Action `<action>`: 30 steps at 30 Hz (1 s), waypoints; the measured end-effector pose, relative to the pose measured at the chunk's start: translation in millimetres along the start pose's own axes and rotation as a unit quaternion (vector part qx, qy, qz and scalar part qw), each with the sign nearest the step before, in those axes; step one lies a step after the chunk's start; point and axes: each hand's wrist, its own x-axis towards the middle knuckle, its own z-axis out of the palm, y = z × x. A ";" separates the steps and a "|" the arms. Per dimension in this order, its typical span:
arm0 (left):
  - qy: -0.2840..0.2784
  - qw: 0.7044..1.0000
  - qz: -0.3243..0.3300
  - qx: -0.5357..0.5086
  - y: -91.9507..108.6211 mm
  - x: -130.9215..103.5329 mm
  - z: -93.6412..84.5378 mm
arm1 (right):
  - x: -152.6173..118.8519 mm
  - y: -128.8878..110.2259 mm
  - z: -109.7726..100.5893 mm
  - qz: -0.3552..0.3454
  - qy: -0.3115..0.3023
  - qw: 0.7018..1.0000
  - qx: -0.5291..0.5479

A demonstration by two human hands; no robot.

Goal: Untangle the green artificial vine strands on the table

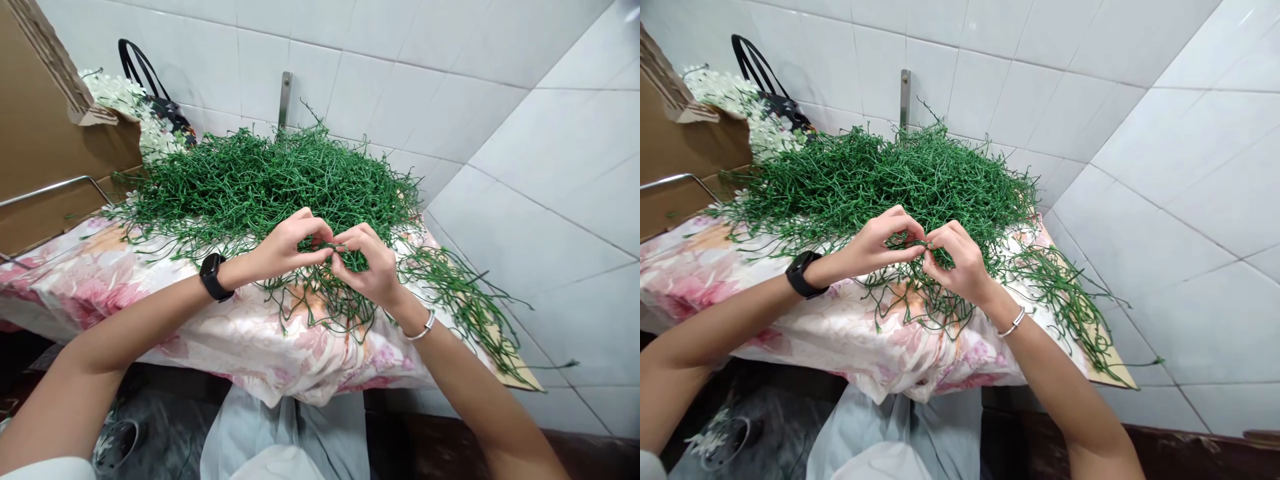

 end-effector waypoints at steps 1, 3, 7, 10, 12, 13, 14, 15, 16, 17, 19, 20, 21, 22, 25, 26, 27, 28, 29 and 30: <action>-0.001 1.000 -0.004 -0.011 -0.3 0.1 -0.7 | 0.4 -0.2 -0.5 0.004 -0.002 1.000 0.002; -0.002 0.999 -0.014 -0.030 -0.8 0.2 -1.8 | 1.1 -0.6 -1.4 0.009 -0.006 1.000 0.003; -0.013 0.998 -0.040 -0.052 -1.2 0.0 -0.7 | 2.1 -0.6 -2.8 -0.005 -0.016 1.000 -0.019; -0.018 0.996 -0.060 -0.068 -1.3 -0.4 1.2 | 3.1 0.2 -4.3 -0.020 -0.023 0.998 -0.048; -0.017 0.994 -0.069 -0.078 -2.1 -0.3 1.9 | 3.9 1.2 -5.6 -0.030 -0.023 0.997 -0.065; -0.016 0.994 -0.071 -0.081 -2.8 0.0 1.9 | 4.2 1.8 -6.2 -0.033 -0.022 0.997 -0.072; -0.016 0.994 -0.072 -0.081 -3.6 0.4 1.8 | 4.5 2.3 -6.7 -0.035 -0.022 0.996 -0.077; -0.016 0.994 -0.071 -0.080 -4.4 0.8 1.7 | 4.6 2.9 -7.1 -0.035 -0.024 0.996 -0.079; -0.015 0.994 -0.070 -0.079 -5.3 1.1 1.5 | 4.6 3.4 -7.2 -0.033 -0.029 0.996 -0.079; -0.014 0.995 -0.068 -0.077 -6.1 1.4 1.4 | 4.5 3.8 -7.1 -0.032 -0.034 0.996 -0.078; -0.011 0.994 -0.068 -0.082 -7.1 1.5 1.5 | 3.8 4.1 -6.4 -0.034 -0.043 0.995 -0.078; -0.011 0.993 -0.072 -0.091 -7.3 1.4 1.7 | 3.4 3.8 -6.0 -0.037 -0.046 0.995 -0.080; -0.013 0.991 -0.079 -0.104 -7.2 1.2 2.0 | 2.9 3.4 -5.5 -0.038 -0.048 0.995 -0.082; -0.015 0.989 -0.089 -0.120 -7.1 0.9 2.5 | 2.5 2.8 -5.1 -0.037 -0.050 0.995 -0.082; -0.021 0.978 -0.117 -0.174 -7.2 0.6 4.6 | 1.9 0.2 -3.7 -0.015 -0.059 0.996 -0.062; -0.020 0.974 -0.124 -0.188 -7.8 0.6 5.5 | 1.9 -0.6 -3.0 -0.007 -0.062 0.997 -0.055; -0.017 0.971 -0.130 -0.199 -8.8 0.7 6.6 | 2.0 -1.4 -2.2 -0.001 -0.067 0.996 -0.051; -0.014 0.969 -0.137 -0.206 -10.0 0.7 7.7 | 2.0 -1.9 -1.3 0.001 -0.071 0.996 -0.053; -0.011 0.967 -0.144 -0.209 -11.4 0.7 8.8 | 2.0 -2.4 -0.2 0.000 -0.075 0.995 -0.060; -0.008 0.966 -0.150 -0.212 -12.8 0.7 9.8 | 1.8 -2.7 1.0 -0.002 -0.079 0.994 -0.071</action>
